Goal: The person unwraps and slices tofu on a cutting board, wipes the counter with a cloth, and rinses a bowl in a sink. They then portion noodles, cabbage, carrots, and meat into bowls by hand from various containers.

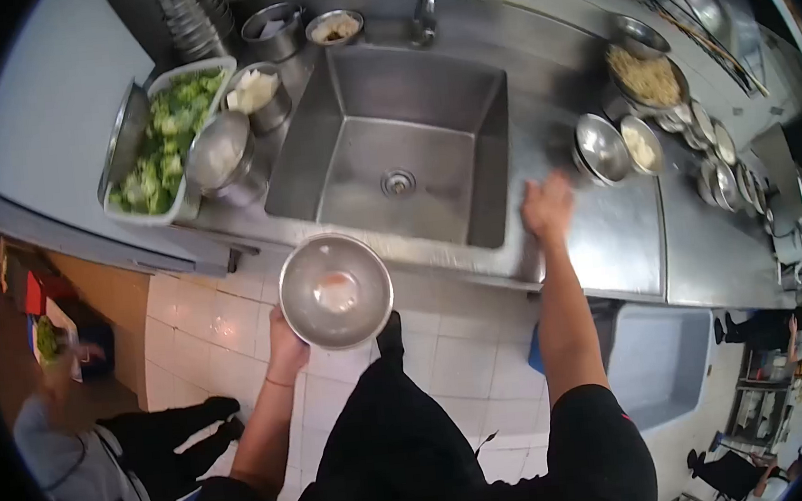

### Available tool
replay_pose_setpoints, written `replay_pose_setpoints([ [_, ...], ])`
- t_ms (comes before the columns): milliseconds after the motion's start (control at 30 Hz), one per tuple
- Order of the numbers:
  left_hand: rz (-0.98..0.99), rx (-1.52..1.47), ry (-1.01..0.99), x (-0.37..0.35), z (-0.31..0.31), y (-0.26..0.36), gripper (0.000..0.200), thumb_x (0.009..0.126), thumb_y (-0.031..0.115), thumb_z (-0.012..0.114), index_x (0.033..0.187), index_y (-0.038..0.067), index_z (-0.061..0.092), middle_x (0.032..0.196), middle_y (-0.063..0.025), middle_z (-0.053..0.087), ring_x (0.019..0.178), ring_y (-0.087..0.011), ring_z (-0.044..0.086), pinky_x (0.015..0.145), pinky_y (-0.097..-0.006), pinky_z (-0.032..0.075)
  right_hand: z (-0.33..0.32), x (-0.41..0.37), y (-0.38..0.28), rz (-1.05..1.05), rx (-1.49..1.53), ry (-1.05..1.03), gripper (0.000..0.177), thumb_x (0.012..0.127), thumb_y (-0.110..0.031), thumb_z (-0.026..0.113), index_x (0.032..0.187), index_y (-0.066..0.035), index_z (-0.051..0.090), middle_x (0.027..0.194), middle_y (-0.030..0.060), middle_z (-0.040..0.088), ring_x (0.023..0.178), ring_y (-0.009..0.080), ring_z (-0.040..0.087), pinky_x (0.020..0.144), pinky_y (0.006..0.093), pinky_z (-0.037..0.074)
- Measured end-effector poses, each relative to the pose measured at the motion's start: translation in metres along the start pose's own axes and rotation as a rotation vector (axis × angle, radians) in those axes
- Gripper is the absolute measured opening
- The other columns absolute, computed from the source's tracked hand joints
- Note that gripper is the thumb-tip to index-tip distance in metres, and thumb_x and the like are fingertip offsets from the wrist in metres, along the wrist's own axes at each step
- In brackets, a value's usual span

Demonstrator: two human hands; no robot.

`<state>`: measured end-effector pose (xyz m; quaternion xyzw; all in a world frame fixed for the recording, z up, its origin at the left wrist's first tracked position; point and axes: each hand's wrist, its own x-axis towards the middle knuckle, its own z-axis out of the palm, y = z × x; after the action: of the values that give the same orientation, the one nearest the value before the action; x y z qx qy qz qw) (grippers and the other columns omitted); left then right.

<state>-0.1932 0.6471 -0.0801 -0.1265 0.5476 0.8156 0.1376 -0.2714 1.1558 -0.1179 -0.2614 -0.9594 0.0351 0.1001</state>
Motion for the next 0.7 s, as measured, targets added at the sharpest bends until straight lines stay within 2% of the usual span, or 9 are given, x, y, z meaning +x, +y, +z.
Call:
replay_pose_setpoints([
  [67, 0.0, -0.011, 0.038, 0.031, 0.033, 0.017, 0.026, 0.092, -0.001, 0.055, 0.118, 0.0, 0.061, 0.105, -0.0064, 0.068, 0.091, -0.0115, 0.064, 0.079, -0.0246, 0.052, 0.011, 0.061, -0.085, -0.307, 0.184, -0.033, 0.064, 0.1, -0.048, 0.033, 0.142, 0.0, 0.04, 0.148, 0.0227, 0.037, 0.14, 0.0356, 0.031, 0.116, 0.0453, 0.019],
  [100, -0.028, -0.024, 0.075, 0.047, 0.044, 0.025, 0.025, 0.091, 0.0, 0.057, 0.116, 0.0, 0.061, 0.103, -0.0066, 0.068, 0.089, -0.0112, 0.064, 0.078, -0.0244, 0.053, -0.012, 0.097, -0.134, -0.176, 0.399, -0.468, 0.06, 0.098, -0.049, 0.038, 0.135, -0.002, 0.05, 0.141, 0.0244, 0.044, 0.136, 0.0359, 0.036, 0.114, 0.0428, 0.024],
  [167, -0.03, -0.002, 0.056, 0.084, 0.058, 0.029, 0.021, 0.092, 0.001, 0.058, 0.112, 0.0, 0.062, 0.101, -0.0065, 0.068, 0.088, -0.0114, 0.064, 0.076, -0.0241, 0.053, 0.054, 0.169, -0.181, -0.285, 0.714, -0.31, 0.057, 0.096, -0.049, 0.044, 0.128, -0.003, 0.056, 0.135, 0.0241, 0.051, 0.131, 0.0358, 0.043, 0.107, 0.0416, 0.034],
  [233, -0.016, 0.07, 0.033, 0.122, 0.076, 0.034, 0.019, 0.092, 0.001, 0.057, 0.11, 0.001, 0.062, 0.098, -0.0062, 0.067, 0.086, -0.0111, 0.064, 0.075, -0.0241, 0.053, 0.068, 0.252, -0.223, -0.237, 0.733, -0.176, 0.056, 0.095, -0.049, 0.046, 0.13, -0.006, 0.055, 0.129, 0.0196, 0.057, 0.122, 0.0302, 0.052, 0.095, 0.038, 0.043],
  [300, -0.046, 0.026, 0.053, 0.15, 0.101, 0.046, 0.018, 0.092, 0.001, 0.057, 0.11, 0.001, 0.062, 0.096, -0.0067, 0.067, 0.083, -0.0114, 0.064, 0.07, -0.023, 0.053, -0.011, 0.271, -0.267, 0.19, 1.283, -0.272, 0.05, 0.096, -0.045, 0.049, 0.128, -0.007, 0.057, 0.116, 0.0145, 0.062, 0.099, 0.0222, 0.059, 0.079, 0.0348, 0.047],
  [500, -0.206, 0.094, 0.103, 0.238, 0.124, 0.029, 0.027, 0.091, 0.011, 0.056, 0.114, -0.004, 0.058, 0.096, -0.0126, 0.067, 0.073, -0.0223, 0.069, 0.052, -0.0332, 0.058, 0.067, 0.299, -0.258, -0.05, 1.391, -0.108, 0.029, 0.094, -0.036, 0.059, 0.101, -0.008, 0.066, 0.076, 0.003, 0.062, 0.068, 0.0099, 0.056, 0.057, 0.027, 0.045],
  [533, -0.213, 0.083, 0.119, 0.259, 0.129, 0.022, 0.027, 0.091, 0.011, 0.056, 0.114, -0.004, 0.058, 0.096, -0.0126, 0.067, 0.073, -0.0223, 0.069, 0.052, -0.0332, 0.058, 0.093, 0.276, -0.245, -0.026, 1.354, -0.316, 0.029, 0.093, -0.036, 0.06, 0.094, -0.007, 0.064, 0.072, 0.0008, 0.062, 0.058, 0.0105, 0.053, 0.054, 0.028, 0.044],
  [600, -0.183, 0.066, 0.118, 0.288, 0.141, 0.006, 0.035, 0.088, 0.006, 0.051, 0.122, 0.0, 0.056, 0.095, -0.0151, 0.067, 0.068, -0.0286, 0.07, 0.042, -0.0394, 0.058, 0.143, 0.2, -0.208, -0.208, 1.02, -0.66, 0.034, 0.094, -0.037, 0.058, 0.099, -0.006, 0.068, 0.087, 0.0065, 0.069, 0.073, 0.0144, 0.063, 0.063, 0.0316, 0.05],
  [700, -0.237, 0.349, 0.132, 0.318, 0.2, 0.031, 0.039, 0.087, 0.007, 0.046, 0.125, 0.002, 0.055, 0.098, -0.0174, 0.067, 0.07, -0.0339, 0.069, 0.041, -0.0431, 0.058, 0.125, 0.117, -0.189, 0.585, 1.676, -0.794, 0.06, 0.095, -0.05, 0.053, 0.13, -0.001, 0.053, 0.124, 0.0119, 0.061, 0.114, 0.0242, 0.059, 0.098, 0.0386, 0.046],
])
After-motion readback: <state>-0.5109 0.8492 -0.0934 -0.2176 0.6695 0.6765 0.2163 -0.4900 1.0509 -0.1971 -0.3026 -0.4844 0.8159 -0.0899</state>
